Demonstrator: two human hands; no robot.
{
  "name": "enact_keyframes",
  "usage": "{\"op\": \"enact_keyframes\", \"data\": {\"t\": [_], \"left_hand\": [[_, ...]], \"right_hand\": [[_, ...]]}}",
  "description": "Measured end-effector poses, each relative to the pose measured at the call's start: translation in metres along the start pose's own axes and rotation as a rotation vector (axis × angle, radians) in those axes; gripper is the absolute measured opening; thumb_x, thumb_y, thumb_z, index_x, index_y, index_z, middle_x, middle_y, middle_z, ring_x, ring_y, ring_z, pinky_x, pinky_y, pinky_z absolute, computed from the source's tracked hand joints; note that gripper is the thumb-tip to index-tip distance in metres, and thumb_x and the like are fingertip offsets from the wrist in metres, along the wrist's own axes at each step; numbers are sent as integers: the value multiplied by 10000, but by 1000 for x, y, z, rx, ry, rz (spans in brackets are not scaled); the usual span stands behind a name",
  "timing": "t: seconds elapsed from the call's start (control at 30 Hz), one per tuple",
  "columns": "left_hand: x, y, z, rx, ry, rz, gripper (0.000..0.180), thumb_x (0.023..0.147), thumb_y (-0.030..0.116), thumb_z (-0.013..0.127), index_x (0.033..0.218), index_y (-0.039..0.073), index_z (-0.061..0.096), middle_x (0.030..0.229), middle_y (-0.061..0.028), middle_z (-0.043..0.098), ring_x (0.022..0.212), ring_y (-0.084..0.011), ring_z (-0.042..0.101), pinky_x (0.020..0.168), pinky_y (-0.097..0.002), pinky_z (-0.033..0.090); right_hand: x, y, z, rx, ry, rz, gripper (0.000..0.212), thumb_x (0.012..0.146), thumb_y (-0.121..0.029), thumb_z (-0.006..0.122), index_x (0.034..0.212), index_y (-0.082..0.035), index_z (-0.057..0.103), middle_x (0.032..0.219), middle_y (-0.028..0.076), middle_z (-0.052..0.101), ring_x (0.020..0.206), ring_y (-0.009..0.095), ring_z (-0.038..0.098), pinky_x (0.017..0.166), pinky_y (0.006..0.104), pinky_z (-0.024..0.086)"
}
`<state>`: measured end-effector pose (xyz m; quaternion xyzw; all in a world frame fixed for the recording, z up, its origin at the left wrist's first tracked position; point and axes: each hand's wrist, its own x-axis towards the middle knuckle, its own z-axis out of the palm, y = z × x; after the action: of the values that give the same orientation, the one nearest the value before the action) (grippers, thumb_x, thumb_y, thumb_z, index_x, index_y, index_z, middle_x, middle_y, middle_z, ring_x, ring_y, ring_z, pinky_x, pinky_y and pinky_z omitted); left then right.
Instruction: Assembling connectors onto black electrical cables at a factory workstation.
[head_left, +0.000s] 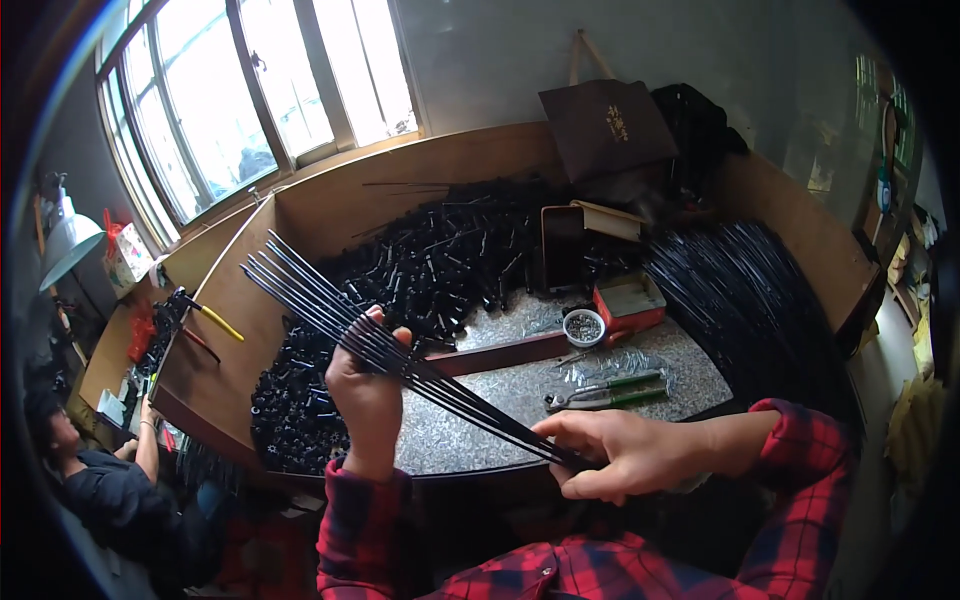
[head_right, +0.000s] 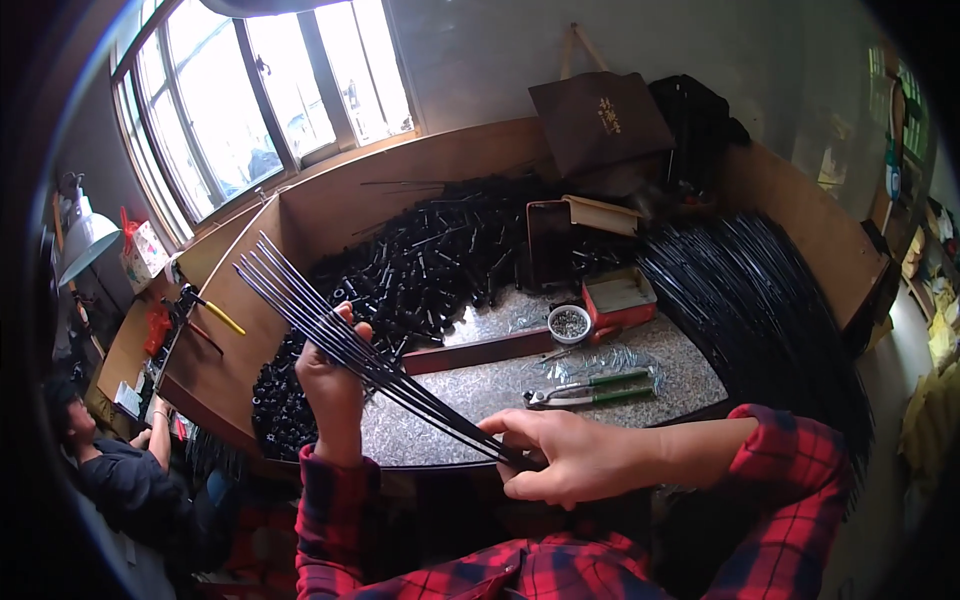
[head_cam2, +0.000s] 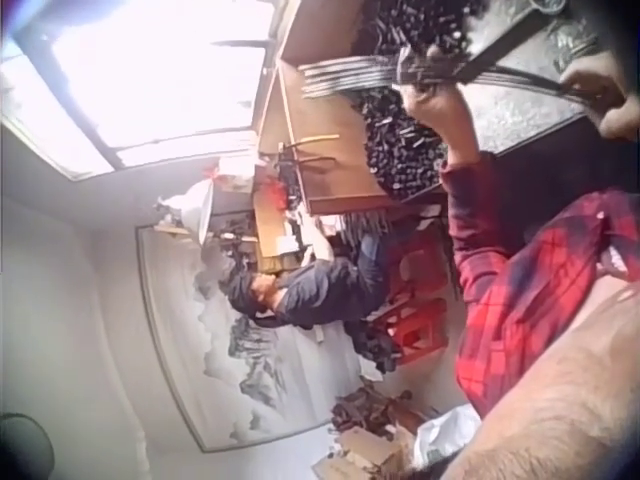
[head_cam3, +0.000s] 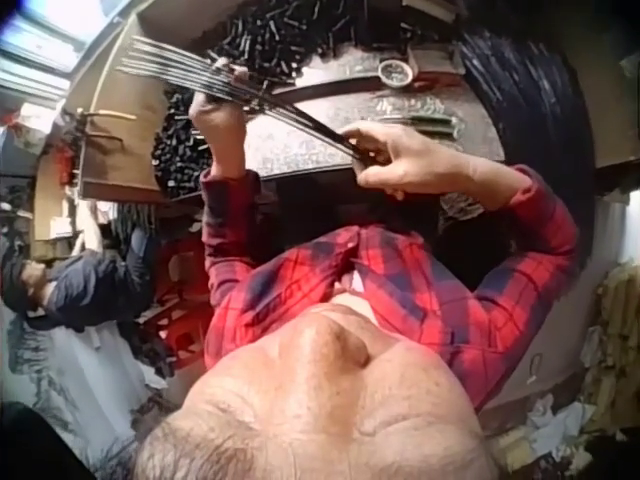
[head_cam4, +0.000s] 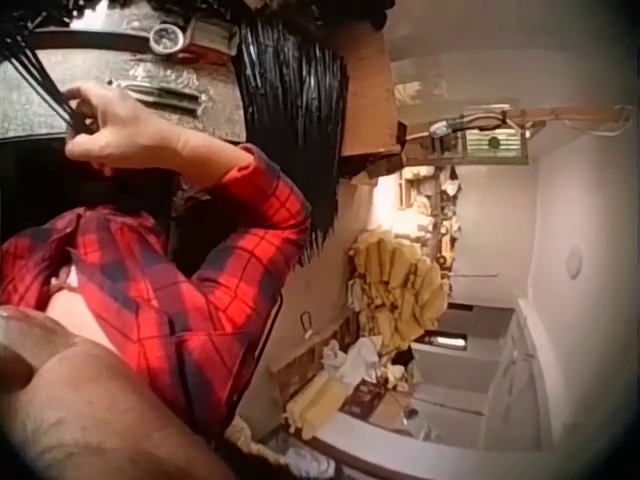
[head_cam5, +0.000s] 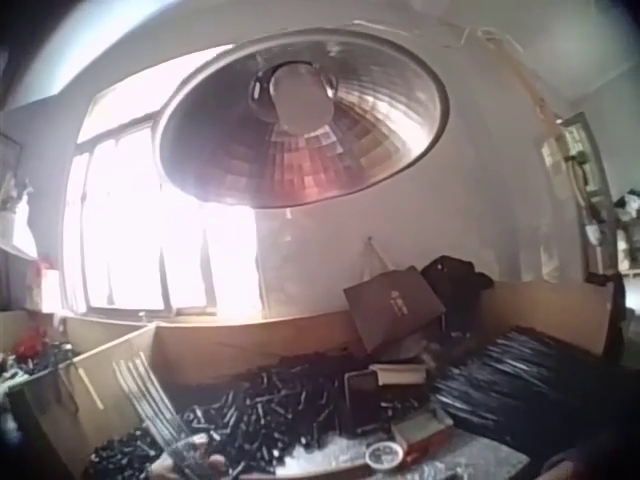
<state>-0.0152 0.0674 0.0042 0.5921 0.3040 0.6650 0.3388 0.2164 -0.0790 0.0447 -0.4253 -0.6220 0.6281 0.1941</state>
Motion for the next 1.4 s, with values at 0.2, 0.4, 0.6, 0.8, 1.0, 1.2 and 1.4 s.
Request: {"op": "enact_keyframes", "data": {"t": [0.2,0.4,0.6,0.8,1.0,1.2,1.4], "left_hand": [[17,10,3,300,-123,53,97,767,-17,655,846,-41,706,852,-77,696,783,-120,649,729,-264,511],[61,-24,26,-107,-470,-65,153,814,-17,623,947,-19,699,921,-79,698,835,-132,650,770,-256,512],[35,-44,43,3,-454,229,233,828,-37,616,1038,38,684,949,-68,696,813,-116,642,733,-245,515],[-30,-50,15,221,-819,166,385,732,-132,645,1082,26,654,1063,-105,669,1067,-259,611,922,-362,477],[-54,-37,-21,509,-1257,-39,798,678,194,804,1365,103,408,1456,-144,330,1397,-342,188,1103,-448,243],[-111,-84,2,944,-1189,279,906,728,603,638,1394,65,343,1463,-186,285,1377,-375,214,1117,-474,194],[-120,-96,-2,993,-1157,397,847,771,486,618,1392,-3,315,1475,-164,282,1379,-312,248,1123,-397,211]], "right_hand": [[-16,8,-2,210,43,-95,584,893,-82,558,1378,35,254,816,37,510,623,79,538,502,218,467],[-18,26,-1,328,197,-14,537,948,-203,536,1353,57,298,793,50,573,578,78,544,504,222,467],[22,122,27,24,327,-107,278,962,-275,502,942,-5,570,687,50,613,577,106,586,545,262,474],[53,233,51,-148,386,-210,328,944,-281,521,752,-18,551,660,104,628,615,237,629,575,345,474],[90,295,53,-409,352,-44,287,950,-296,480,1012,-43,600,914,203,633,884,334,618,782,395,472],[148,385,59,-112,532,-229,385,927,-317,483,1211,-64,537,1183,234,554,1098,385,529,951,446,408],[110,327,40,-777,309,-117,434,914,-306,513,1271,-61,495,1192,258,540,1108,395,524,926,447,429]]}}
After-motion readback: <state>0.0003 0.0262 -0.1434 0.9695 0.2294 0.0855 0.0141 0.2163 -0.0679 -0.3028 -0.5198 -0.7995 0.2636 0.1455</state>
